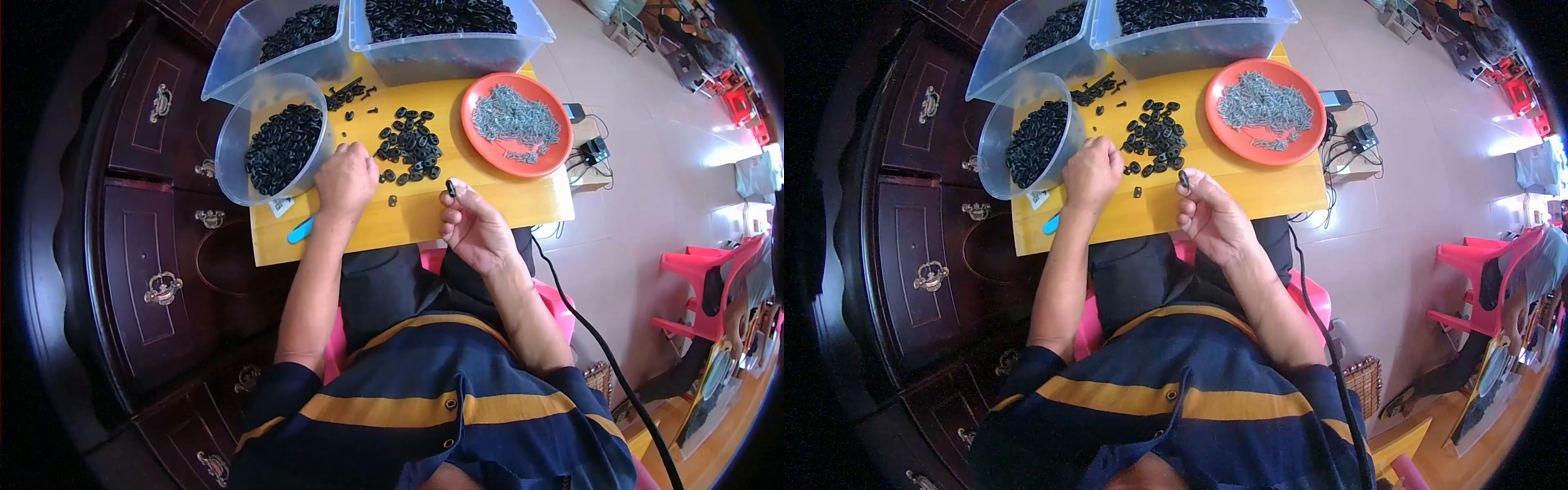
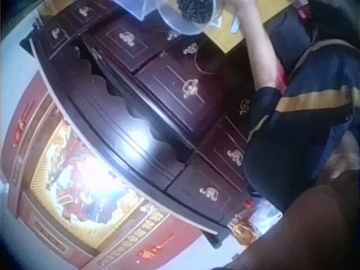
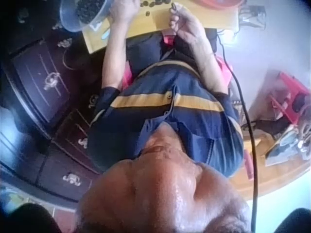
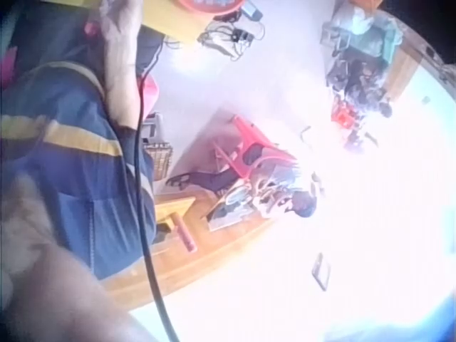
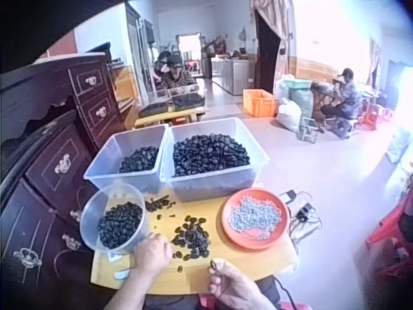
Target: The person assembles small fasteners by picking up black plastic pieces and metal pins from the table and inserting the pins into the plastic pieces by hand.
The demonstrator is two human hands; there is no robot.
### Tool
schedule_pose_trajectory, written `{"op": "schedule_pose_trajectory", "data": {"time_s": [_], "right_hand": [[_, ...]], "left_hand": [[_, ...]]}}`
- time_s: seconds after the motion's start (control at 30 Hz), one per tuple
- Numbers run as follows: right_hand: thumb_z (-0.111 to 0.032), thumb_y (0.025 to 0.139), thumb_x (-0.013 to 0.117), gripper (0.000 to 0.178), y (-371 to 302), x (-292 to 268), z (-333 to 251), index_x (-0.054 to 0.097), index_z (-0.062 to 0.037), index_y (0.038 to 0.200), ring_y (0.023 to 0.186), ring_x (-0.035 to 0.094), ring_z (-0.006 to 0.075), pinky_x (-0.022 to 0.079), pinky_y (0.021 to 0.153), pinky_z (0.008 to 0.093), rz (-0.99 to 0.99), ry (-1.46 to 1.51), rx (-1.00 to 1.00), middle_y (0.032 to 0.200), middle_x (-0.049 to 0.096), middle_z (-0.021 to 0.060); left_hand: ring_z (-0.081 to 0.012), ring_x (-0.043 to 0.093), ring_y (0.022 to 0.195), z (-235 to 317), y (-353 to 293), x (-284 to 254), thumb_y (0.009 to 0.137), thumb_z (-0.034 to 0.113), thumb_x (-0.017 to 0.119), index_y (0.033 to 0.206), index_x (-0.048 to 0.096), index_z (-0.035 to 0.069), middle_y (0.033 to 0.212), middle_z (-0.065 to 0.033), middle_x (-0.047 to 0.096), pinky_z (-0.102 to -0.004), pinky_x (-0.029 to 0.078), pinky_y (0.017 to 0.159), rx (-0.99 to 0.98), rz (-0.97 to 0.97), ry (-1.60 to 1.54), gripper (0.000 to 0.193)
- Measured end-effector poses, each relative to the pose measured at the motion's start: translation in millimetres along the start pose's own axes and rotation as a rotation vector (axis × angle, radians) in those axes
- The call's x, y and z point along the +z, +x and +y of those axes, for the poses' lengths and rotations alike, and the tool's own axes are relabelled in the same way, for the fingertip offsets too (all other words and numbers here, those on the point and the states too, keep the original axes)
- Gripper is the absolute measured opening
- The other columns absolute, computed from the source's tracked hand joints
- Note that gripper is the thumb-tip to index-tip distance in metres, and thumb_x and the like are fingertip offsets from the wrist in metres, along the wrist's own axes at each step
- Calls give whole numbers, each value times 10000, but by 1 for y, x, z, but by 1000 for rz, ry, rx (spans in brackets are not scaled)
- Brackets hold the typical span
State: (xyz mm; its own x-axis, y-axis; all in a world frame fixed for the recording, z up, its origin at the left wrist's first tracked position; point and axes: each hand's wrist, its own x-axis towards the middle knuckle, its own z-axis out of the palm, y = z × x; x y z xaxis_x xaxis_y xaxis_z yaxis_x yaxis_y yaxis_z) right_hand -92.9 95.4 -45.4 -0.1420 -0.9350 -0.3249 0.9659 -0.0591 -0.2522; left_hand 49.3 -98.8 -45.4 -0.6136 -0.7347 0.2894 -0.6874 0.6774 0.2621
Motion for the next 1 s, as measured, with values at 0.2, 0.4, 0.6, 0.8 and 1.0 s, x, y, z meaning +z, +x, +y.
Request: {"op": "schedule_pose_trajectory", "data": {"time_s": [0.2,0.4,0.6,0.8,1.0], "right_hand": [[-181,975,629,212,3,3,3,565,-102,1161,694,574,80,517,640,237,-12,100,61,902,624,3],[-168,971,633,211,5,1,6,567,-99,1160,682,578,81,519,638,239,-5,153,84,902,630,15],[-155,964,640,200,6,-1,6,577,-105,1147,674,577,81,518,636,238,31,117,61,900,630,17],[-136,969,625,159,7,3,11,602,-98,1121,678,574,82,498,638,232,81,-96,-52,904,632,11],[-135,969,630,136,7,10,16,614,-83,1094,677,575,84,480,634,230,163,-300,-155,907,640,12]], "left_hand": [[-388,662,788,-4,-5,0,871,177,604,898,572,28,859,-196,653,-514,533,697,24,-80,49,154],[-386,657,787,-7,-17,3,901,121,576,948,534,32,858,-183,654,-510,521,688,64,17,-115,108],[-323,626,670,11,-25,-21,918,39,590,983,559,37,786,-152,636,-416,496,616,-58,78,-516,72],[-133,525,631,29,-37,-39,980,49,528,987,559,16,718,-58,551,-294,451,598,-125,-102,-903,46],[-20,432,636,36,-48,-40,1001,68,465,1015,573,46,778,48,492,-193,394,576,-143,-345,-1074,111]]}}
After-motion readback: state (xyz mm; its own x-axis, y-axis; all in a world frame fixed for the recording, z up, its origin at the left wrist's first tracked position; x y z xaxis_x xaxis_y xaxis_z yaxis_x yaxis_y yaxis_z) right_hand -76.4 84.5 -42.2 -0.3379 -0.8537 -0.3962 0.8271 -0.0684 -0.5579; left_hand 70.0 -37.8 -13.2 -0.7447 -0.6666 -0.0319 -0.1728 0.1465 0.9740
